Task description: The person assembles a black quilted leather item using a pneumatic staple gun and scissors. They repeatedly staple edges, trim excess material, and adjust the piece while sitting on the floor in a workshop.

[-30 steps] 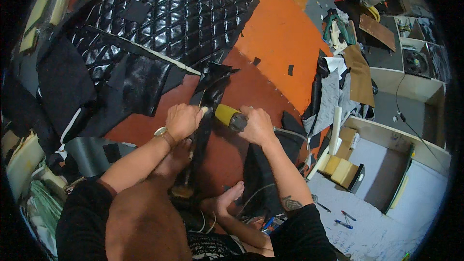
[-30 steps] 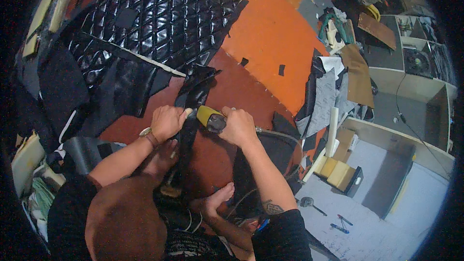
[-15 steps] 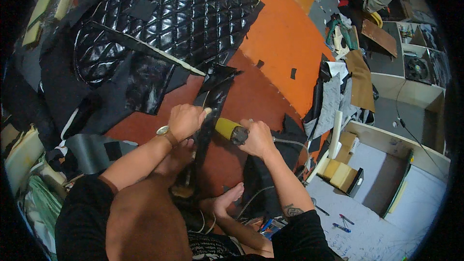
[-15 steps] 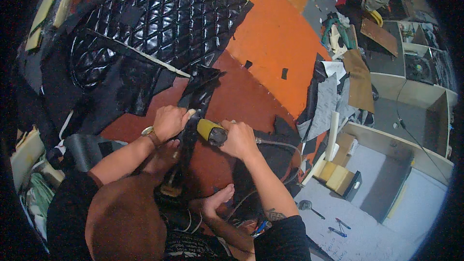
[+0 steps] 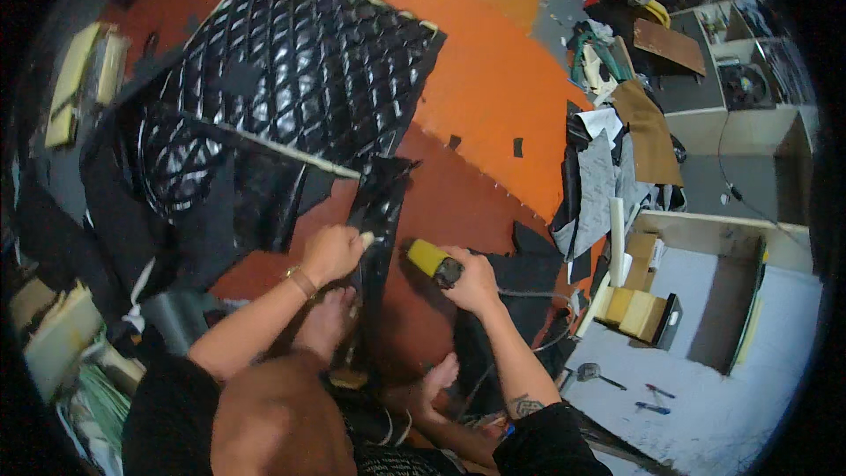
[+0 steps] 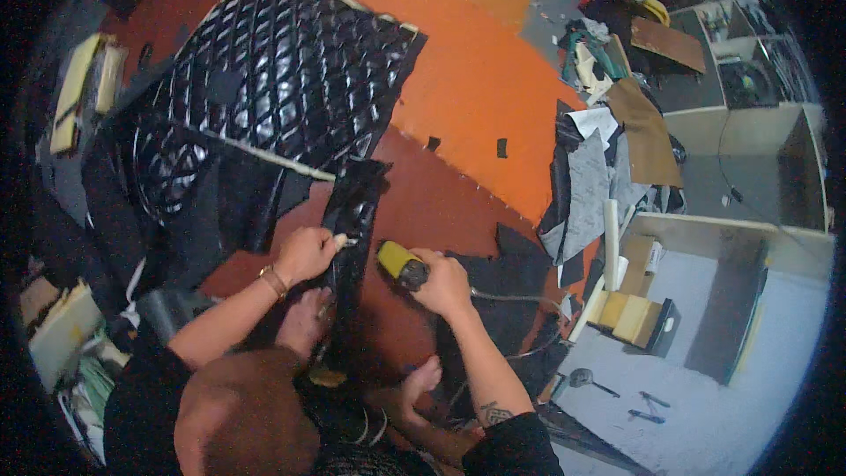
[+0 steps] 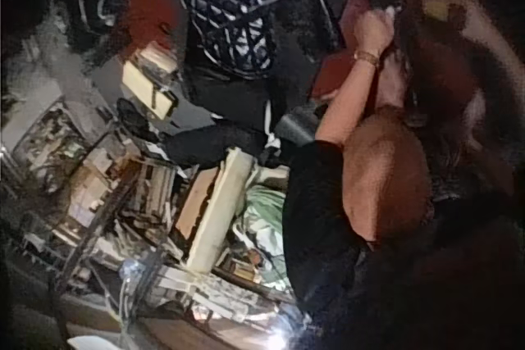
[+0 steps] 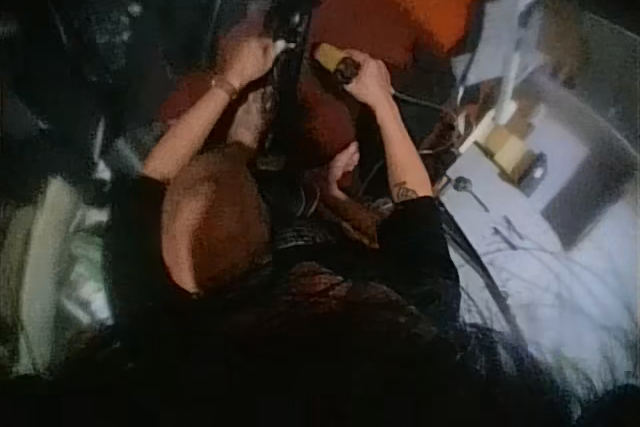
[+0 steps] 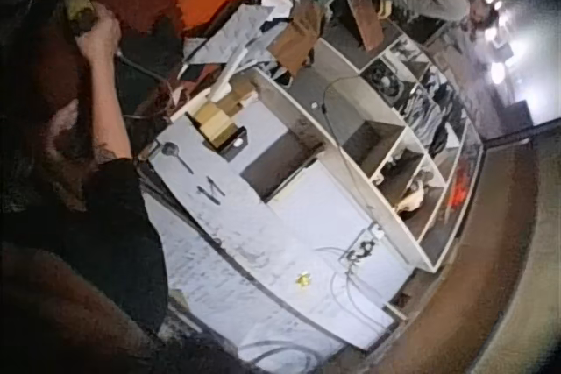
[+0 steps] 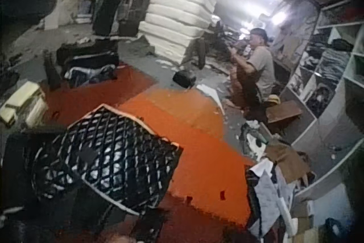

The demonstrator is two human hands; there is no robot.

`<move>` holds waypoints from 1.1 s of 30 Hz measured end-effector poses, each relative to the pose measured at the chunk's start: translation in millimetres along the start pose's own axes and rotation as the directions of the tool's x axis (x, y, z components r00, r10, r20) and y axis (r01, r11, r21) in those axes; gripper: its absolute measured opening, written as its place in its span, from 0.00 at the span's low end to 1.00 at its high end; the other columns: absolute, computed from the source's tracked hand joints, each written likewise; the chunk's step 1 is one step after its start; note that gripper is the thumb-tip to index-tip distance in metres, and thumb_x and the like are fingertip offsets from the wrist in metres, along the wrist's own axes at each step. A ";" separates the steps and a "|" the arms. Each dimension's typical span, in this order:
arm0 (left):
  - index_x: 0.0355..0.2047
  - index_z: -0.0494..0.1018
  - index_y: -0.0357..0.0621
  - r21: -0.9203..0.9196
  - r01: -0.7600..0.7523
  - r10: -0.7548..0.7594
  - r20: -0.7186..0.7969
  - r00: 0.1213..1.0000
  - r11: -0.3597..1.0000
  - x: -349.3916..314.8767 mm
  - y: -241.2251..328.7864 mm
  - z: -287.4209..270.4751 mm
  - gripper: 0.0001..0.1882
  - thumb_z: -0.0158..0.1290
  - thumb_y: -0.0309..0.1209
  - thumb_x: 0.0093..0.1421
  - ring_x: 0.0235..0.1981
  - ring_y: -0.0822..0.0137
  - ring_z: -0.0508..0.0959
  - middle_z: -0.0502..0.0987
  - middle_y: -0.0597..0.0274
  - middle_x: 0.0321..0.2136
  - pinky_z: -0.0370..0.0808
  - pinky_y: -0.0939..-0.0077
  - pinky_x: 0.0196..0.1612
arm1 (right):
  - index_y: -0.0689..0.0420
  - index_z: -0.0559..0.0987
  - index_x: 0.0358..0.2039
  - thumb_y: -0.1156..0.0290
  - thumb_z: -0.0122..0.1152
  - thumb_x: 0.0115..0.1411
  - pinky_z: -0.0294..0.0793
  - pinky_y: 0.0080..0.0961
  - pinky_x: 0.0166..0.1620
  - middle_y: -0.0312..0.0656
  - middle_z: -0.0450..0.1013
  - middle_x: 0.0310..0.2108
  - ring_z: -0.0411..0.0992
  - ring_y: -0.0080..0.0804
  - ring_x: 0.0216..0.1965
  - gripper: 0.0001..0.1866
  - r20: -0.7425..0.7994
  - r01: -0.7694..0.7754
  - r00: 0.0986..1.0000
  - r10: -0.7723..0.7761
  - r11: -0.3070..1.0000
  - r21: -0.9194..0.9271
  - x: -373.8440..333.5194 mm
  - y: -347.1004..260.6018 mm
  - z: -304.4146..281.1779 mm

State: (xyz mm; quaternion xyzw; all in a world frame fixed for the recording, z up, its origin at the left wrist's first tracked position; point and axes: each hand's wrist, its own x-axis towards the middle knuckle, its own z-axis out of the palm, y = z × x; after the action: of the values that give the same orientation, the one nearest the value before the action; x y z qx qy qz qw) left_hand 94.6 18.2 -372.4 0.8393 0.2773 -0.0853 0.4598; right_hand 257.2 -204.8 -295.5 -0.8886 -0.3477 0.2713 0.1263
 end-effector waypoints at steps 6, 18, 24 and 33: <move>0.49 0.73 0.38 0.097 -0.213 0.230 -0.232 0.945 0.972 38.5 79.6 -44.5 0.25 0.61 0.46 0.64 0.43 0.41 0.81 0.79 0.44 0.42 0.77 0.48 0.42 | 0.51 0.86 0.47 0.53 0.73 0.51 0.79 0.46 0.54 0.55 0.82 0.44 0.80 0.54 0.48 0.25 0.097 -0.456 0.884 0.457 0.889 -0.029 16.3 42.0 -1.3; 0.55 0.76 0.29 0.974 0.124 0.112 -0.147 0.983 0.188 154.2 171.1 43.4 0.25 0.47 0.38 0.68 0.50 0.36 0.78 0.78 0.32 0.50 0.78 0.31 0.43 | 0.50 0.87 0.45 0.41 0.70 0.52 0.79 0.47 0.53 0.53 0.83 0.44 0.81 0.54 0.47 0.29 0.108 -0.473 0.877 0.469 0.881 0.013 15.3 54.6 -0.3; 0.39 0.86 0.41 0.925 0.099 -0.031 -0.094 0.995 0.367 167.8 121.0 36.1 0.15 0.55 0.37 0.64 0.38 0.50 0.86 0.85 0.49 0.36 0.83 0.44 0.36 | 0.50 0.87 0.47 0.35 0.67 0.53 0.79 0.47 0.53 0.51 0.83 0.44 0.81 0.52 0.48 0.33 0.120 -0.439 0.893 0.433 0.898 0.030 11.8 55.0 -4.4; 0.33 0.86 0.39 0.596 0.013 0.013 -0.040 0.999 0.803 150.3 99.4 -3.4 0.26 0.59 0.53 0.64 0.39 0.44 0.86 0.85 0.44 0.33 0.82 0.53 0.43 | 0.45 0.87 0.48 0.45 0.67 0.55 0.80 0.45 0.53 0.50 0.83 0.43 0.81 0.51 0.47 0.25 0.130 -0.443 0.892 0.432 0.893 0.072 9.5 52.8 -8.0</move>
State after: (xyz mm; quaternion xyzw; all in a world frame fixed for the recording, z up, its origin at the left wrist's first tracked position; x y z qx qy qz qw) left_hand 273.3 37.2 -358.3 0.9429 0.2460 -0.1504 0.1669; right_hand 296.6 -237.0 -314.5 -0.9202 -0.1311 0.3586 0.0867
